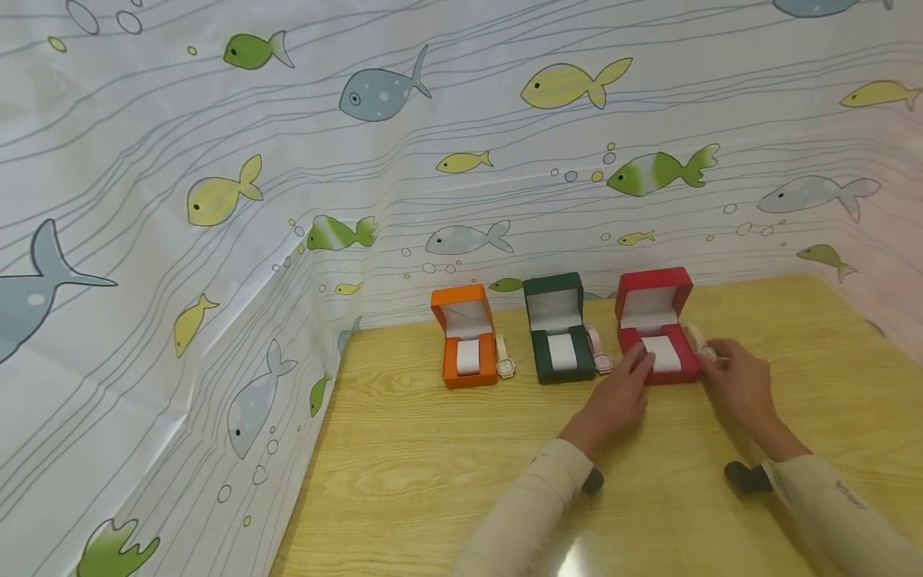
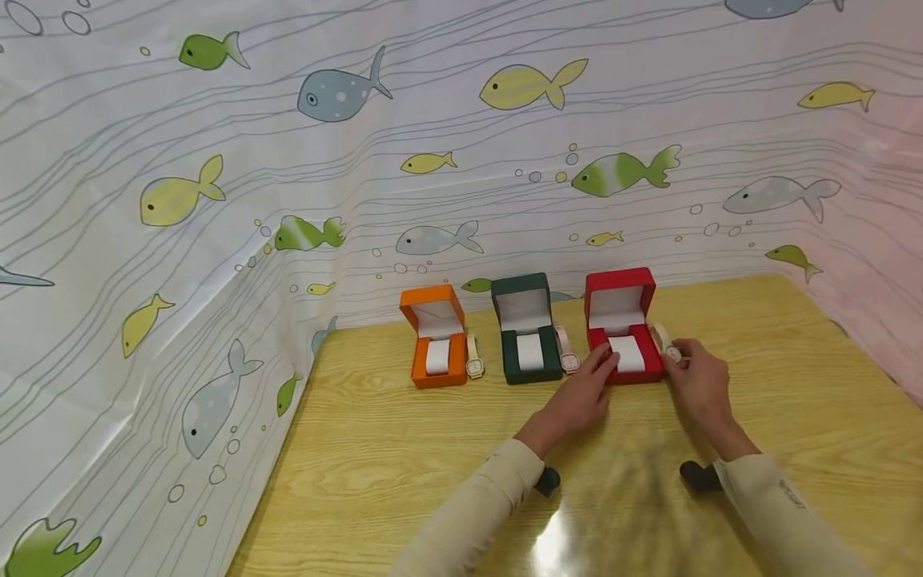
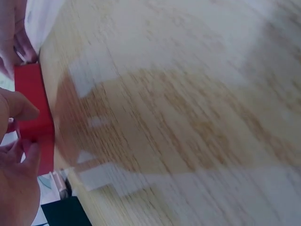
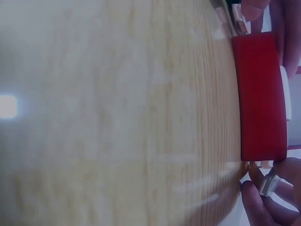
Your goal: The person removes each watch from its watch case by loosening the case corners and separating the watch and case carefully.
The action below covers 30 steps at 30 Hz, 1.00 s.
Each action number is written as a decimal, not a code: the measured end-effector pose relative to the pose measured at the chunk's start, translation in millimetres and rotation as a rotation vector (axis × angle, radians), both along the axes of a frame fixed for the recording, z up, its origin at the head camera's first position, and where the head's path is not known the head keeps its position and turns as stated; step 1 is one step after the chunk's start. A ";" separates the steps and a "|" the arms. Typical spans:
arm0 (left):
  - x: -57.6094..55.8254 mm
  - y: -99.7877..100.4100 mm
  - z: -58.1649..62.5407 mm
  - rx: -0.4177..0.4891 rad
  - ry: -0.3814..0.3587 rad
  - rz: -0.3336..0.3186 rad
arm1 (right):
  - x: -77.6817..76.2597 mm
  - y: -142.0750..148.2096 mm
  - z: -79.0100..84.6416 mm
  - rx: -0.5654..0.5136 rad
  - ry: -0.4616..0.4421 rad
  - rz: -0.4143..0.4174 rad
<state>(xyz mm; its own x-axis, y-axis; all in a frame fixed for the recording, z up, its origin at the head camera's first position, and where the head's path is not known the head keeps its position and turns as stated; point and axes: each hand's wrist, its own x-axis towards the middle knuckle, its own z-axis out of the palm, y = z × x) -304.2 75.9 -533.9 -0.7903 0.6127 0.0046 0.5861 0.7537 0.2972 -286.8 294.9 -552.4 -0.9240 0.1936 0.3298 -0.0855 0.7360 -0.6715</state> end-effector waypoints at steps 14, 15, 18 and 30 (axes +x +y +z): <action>0.0 4.1 -5.9 -0.005 -0.050 0.042 | 0.8 -5.9 -0.4 0.104 -0.131 -0.037; 0.5 4.1 -5.5 -0.015 -0.040 0.038 | 0.8 -6.3 -0.4 0.117 -0.141 -0.039; 2.0 3.3 -3.5 -0.052 -0.014 0.026 | 1.6 -5.9 -1.1 0.145 -0.171 -0.025; 5.8 -27.0 11.5 -0.001 0.050 -0.070 | -1.8 -25.2 26.6 0.169 -0.020 -0.063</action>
